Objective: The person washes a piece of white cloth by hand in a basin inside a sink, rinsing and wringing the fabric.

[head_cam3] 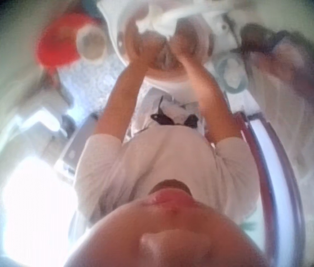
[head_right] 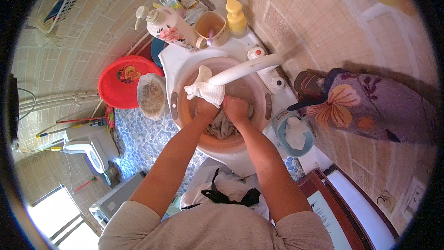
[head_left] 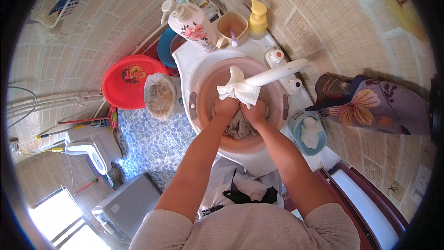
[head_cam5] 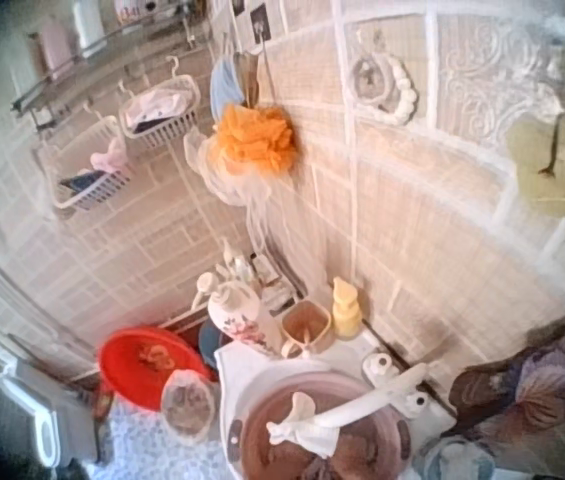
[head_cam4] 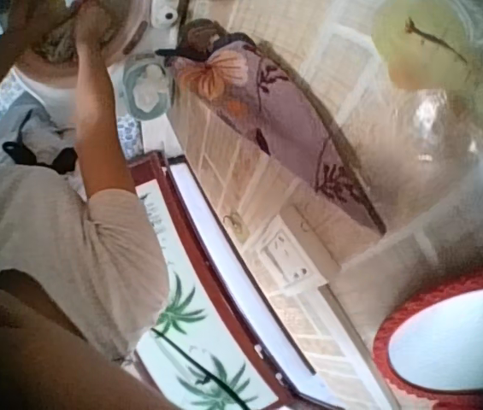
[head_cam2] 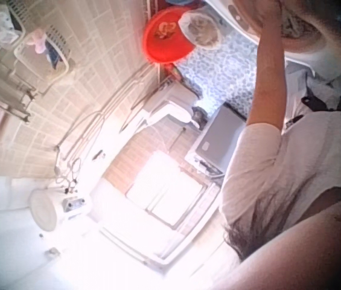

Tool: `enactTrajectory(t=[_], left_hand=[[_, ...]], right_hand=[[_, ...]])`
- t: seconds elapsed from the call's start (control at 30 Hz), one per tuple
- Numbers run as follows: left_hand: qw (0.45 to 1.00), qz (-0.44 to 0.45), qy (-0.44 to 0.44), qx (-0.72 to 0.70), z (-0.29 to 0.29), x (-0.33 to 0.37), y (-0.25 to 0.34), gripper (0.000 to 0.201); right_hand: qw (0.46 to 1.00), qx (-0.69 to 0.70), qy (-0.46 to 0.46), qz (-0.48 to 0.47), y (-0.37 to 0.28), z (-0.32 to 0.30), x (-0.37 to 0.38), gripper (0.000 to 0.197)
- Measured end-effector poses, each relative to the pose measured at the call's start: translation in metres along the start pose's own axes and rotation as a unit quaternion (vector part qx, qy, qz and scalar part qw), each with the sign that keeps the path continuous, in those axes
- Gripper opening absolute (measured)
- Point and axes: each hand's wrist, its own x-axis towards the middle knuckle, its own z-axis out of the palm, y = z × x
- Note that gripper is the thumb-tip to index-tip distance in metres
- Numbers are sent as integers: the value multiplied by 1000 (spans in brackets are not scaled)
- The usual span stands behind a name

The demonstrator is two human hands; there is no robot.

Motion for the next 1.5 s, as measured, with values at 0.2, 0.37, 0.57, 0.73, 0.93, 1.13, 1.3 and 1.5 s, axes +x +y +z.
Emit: enactTrajectory(t=[0.2,0.37,0.57,0.73,0.93,1.13,1.3,1.5], left_hand=[[996,88,33,-7,-61,10,54,30],[990,132,34,40,-94,4,69,24],[965,224,-21,137,-103,-44,64,18],[958,142,-245,43,-104,-28,49,20],[994,67,15,85,-12,-17,-3,49],[999,36,25,12,17,-23,-11,46],[993,56,106,21,35,-15,-11,40],[990,16,-61,130,11,-3,-30,39]], right_hand=[[992,-40,114,-34,-39,-75,59,20],[984,-47,140,-98,-49,-96,64,14],[997,50,-27,48,-42,-89,-14,14],[964,171,-97,179,-22,-88,-18,20],[991,52,100,66,-35,-30,9,38],[984,41,1,173,-30,-27,9,40],[972,66,-71,212,-3,-4,18,32],[991,102,-4,88,8,-10,22,23]])
